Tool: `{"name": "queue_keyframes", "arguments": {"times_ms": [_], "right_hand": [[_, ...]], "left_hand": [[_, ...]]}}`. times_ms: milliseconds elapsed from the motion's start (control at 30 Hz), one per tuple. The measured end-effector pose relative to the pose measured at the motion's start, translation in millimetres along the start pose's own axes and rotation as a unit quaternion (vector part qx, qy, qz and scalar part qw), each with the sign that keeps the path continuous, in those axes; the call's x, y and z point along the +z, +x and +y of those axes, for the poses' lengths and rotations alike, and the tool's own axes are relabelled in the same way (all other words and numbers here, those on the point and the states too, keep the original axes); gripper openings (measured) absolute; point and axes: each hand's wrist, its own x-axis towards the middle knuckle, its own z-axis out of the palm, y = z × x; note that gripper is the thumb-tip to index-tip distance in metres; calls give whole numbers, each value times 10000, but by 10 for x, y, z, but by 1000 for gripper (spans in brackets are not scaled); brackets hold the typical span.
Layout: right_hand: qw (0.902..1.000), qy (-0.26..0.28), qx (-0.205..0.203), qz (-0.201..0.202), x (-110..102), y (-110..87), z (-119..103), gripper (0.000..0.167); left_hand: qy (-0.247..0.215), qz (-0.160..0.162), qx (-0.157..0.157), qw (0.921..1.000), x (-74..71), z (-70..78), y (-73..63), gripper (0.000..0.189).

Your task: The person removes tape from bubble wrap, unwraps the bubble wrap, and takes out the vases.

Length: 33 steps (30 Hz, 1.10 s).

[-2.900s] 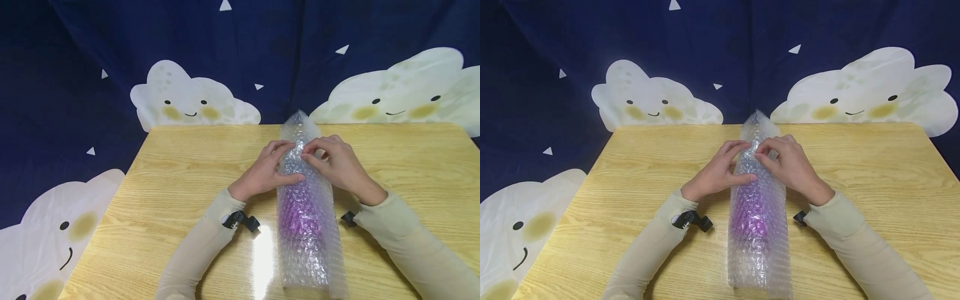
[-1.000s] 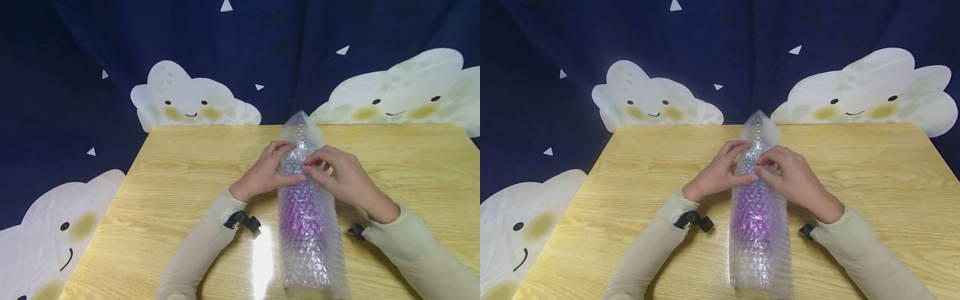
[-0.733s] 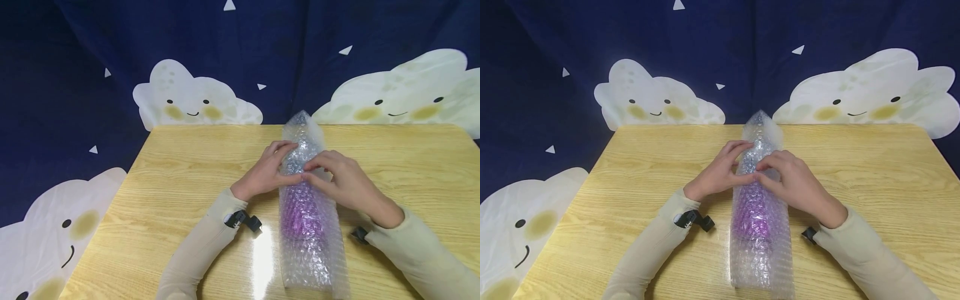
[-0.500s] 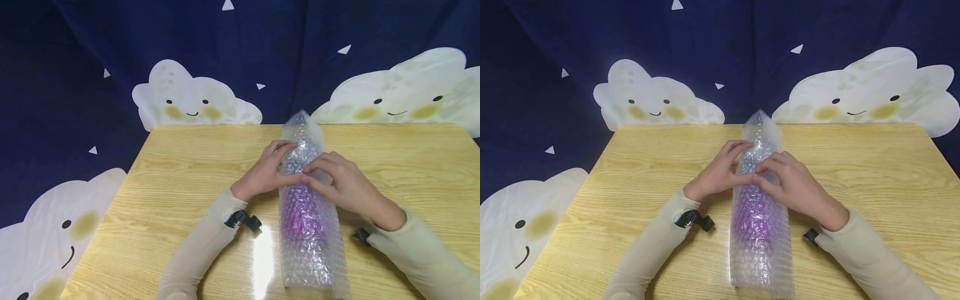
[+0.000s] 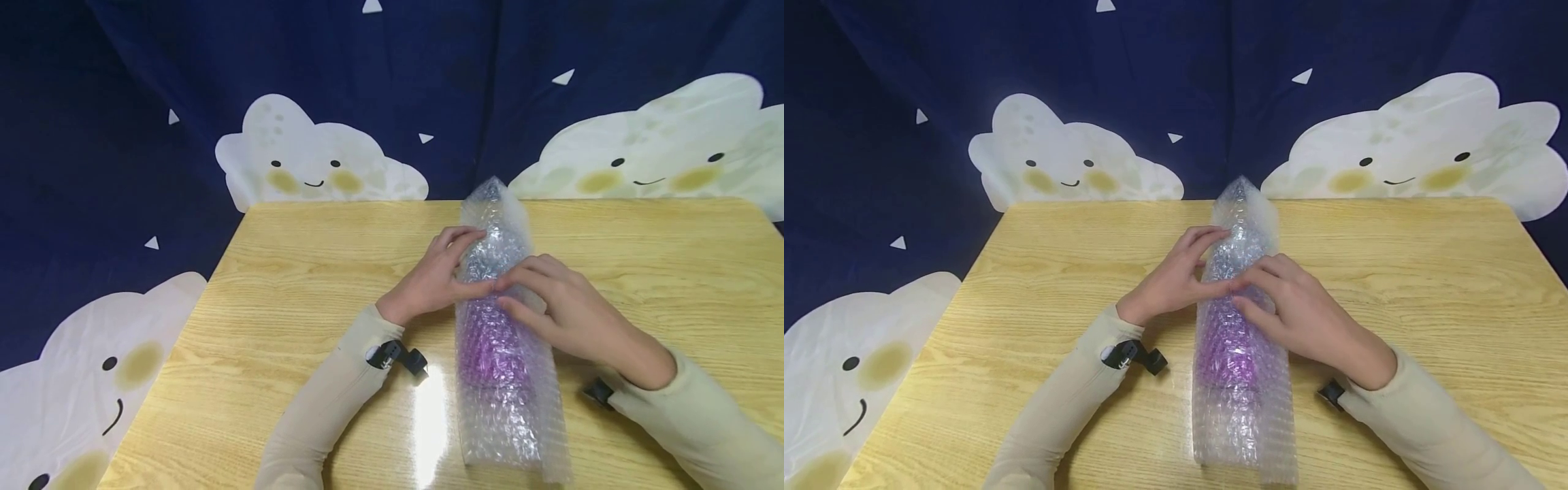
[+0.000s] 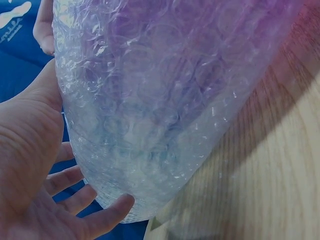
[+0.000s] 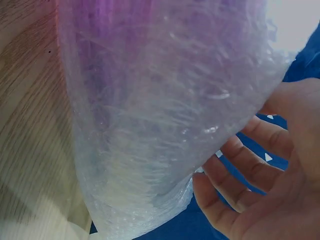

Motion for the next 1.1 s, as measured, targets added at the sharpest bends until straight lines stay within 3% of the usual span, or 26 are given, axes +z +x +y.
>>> {"name": "queue_keyframes", "arguments": {"times_ms": [533, 1100], "right_hand": [[9966, -230, -790, -20, -48, -36, -29, 14], [9963, -113, -807, 262, -14, -156, -79, 9]], "left_hand": [[-17, -54, -83, 9999, -12, 21, 0, 89], [-57, -93, -208, 9997, -4, 26, -7, 90]]}}
